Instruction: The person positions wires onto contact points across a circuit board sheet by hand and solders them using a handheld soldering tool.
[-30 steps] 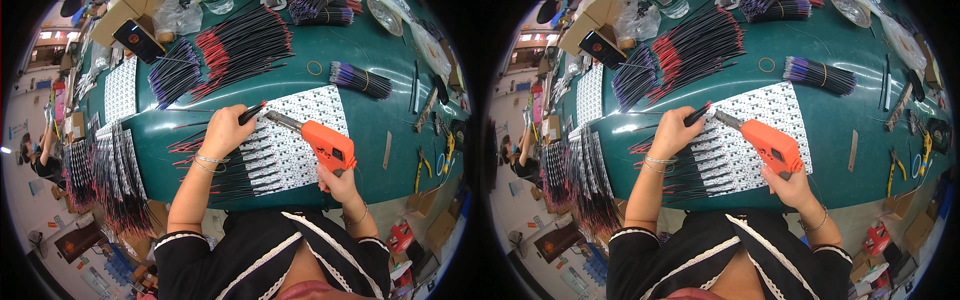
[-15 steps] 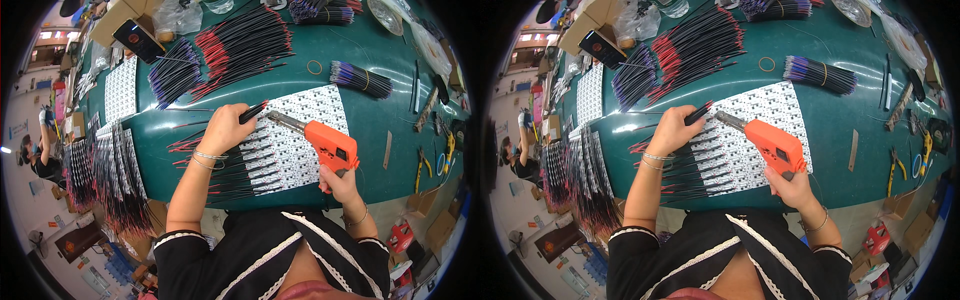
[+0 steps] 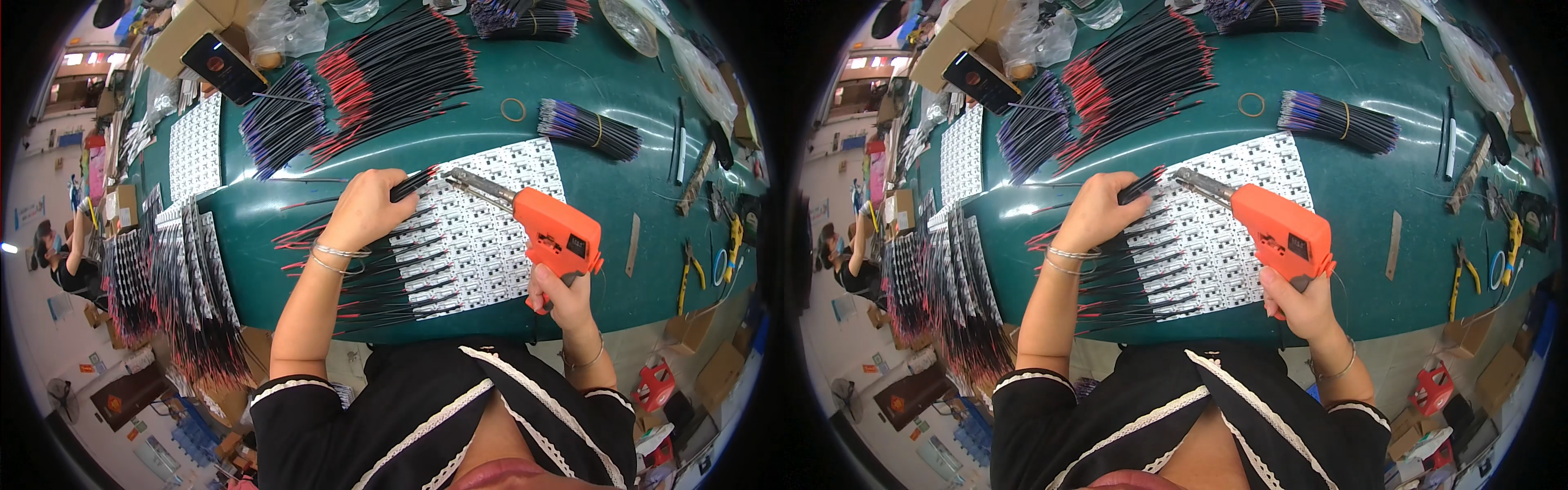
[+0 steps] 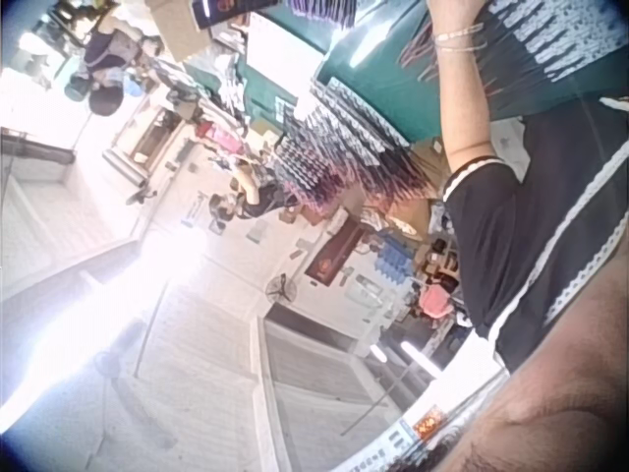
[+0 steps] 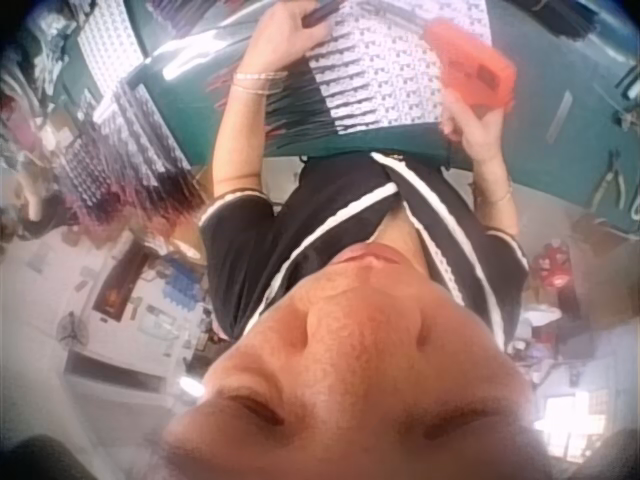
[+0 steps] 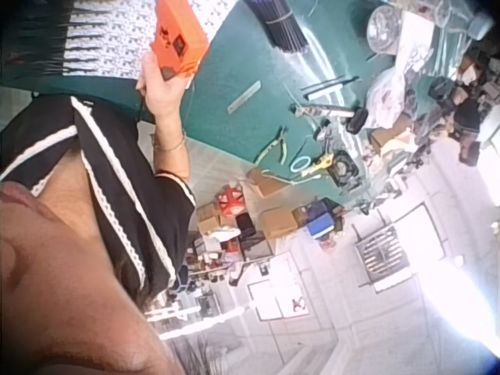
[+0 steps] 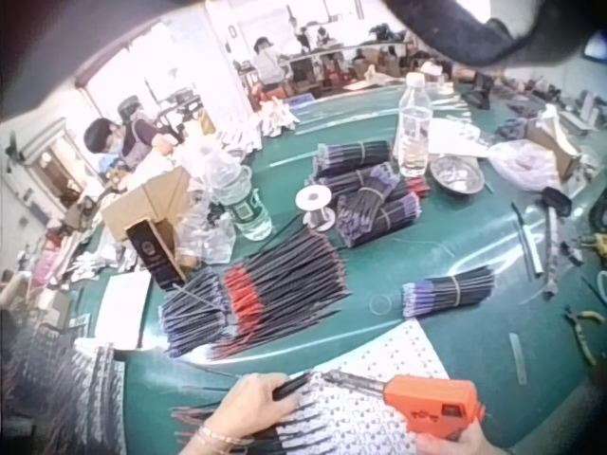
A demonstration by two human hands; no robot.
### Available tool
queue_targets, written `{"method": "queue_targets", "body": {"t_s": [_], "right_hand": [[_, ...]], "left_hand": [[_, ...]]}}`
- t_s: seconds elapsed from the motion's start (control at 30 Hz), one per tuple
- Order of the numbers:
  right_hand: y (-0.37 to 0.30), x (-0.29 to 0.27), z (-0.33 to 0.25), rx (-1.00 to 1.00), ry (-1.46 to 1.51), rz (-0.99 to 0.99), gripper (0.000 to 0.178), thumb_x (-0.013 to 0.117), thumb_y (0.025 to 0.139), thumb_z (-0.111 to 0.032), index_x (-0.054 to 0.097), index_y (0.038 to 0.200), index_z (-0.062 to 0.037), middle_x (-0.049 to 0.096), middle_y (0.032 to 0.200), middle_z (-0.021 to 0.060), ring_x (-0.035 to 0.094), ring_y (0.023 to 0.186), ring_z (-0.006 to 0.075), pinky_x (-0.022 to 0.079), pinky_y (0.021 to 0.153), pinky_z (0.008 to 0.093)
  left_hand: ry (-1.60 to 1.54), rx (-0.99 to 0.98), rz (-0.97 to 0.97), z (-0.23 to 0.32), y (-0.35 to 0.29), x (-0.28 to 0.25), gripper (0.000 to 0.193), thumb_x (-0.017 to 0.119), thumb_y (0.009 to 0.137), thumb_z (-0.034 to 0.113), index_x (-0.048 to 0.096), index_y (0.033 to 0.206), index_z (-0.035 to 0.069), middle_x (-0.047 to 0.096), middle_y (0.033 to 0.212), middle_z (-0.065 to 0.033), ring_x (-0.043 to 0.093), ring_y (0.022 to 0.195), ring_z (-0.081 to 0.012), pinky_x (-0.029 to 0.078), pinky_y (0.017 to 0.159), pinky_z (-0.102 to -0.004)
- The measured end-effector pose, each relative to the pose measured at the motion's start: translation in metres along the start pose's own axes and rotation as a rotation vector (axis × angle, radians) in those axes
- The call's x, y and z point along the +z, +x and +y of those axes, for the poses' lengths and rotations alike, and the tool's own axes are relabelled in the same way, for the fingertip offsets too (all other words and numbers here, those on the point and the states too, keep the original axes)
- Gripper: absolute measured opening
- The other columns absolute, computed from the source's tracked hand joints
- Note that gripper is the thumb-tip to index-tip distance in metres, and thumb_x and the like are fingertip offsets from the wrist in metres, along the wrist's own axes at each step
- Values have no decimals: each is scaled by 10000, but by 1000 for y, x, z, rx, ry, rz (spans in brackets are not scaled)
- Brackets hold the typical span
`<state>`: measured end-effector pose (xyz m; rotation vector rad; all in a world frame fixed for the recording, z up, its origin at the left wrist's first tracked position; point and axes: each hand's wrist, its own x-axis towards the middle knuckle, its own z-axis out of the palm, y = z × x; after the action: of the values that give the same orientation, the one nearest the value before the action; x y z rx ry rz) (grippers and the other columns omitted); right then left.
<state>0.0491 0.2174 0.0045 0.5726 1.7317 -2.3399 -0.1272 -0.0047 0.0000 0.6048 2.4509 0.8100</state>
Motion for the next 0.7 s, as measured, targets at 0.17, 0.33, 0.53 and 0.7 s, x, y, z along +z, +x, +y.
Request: {"method": "queue_targets", "body": {"t_s": [0.17, 0.33, 0.53, 0.7], "right_hand": [[9, -2, 0, -33, 5, 5, 303, 494, 832, -97, 452, 1078, 76, 468, 527, 36, 426, 376, 90, 353, 382, 213], [11, 2, 0, -21, -19, -3, 298, 495, 833, -97, 455, 1072, 76, 471, 531, 35, 426, 375, 86, 349, 378, 210], [14, 2, 3, -25, 80, -14, 174, 561, 834, -93, 495, 963, 4, 491, 539, 2, 434, 395, 48, 338, 354, 187], [15, 4, 1, -26, 0, -40, 179, 495, 841, -90, 465, 962, 39, 475, 505, 25, 438, 378, 75, 394, 386, 204]], "left_hand": [[33, -14, -66, 5, 0, -6, 231, 591, 784, 187, 570, 844, -36, 549, 616, -135, 533, 571, -284, 417, 574, -346], [80, 235, 267, -7, 1, -5, 190, 558, 828, 140, 558, 924, -25, 576, 720, -141, 552, 632, -295, 423, 615, -348], [-7, -33, 136, 4, 1, -9, 219, 621, 764, 144, 588, 892, -31, 598, 706, -120, 547, 608, -151, 424, 591, -274], [-49, -9, 153, -3, 1, -8, 214, 637, 747, 141, 596, 857, -38, 581, 661, -91, 508, 584, -113, 412, 567, -258]]}}
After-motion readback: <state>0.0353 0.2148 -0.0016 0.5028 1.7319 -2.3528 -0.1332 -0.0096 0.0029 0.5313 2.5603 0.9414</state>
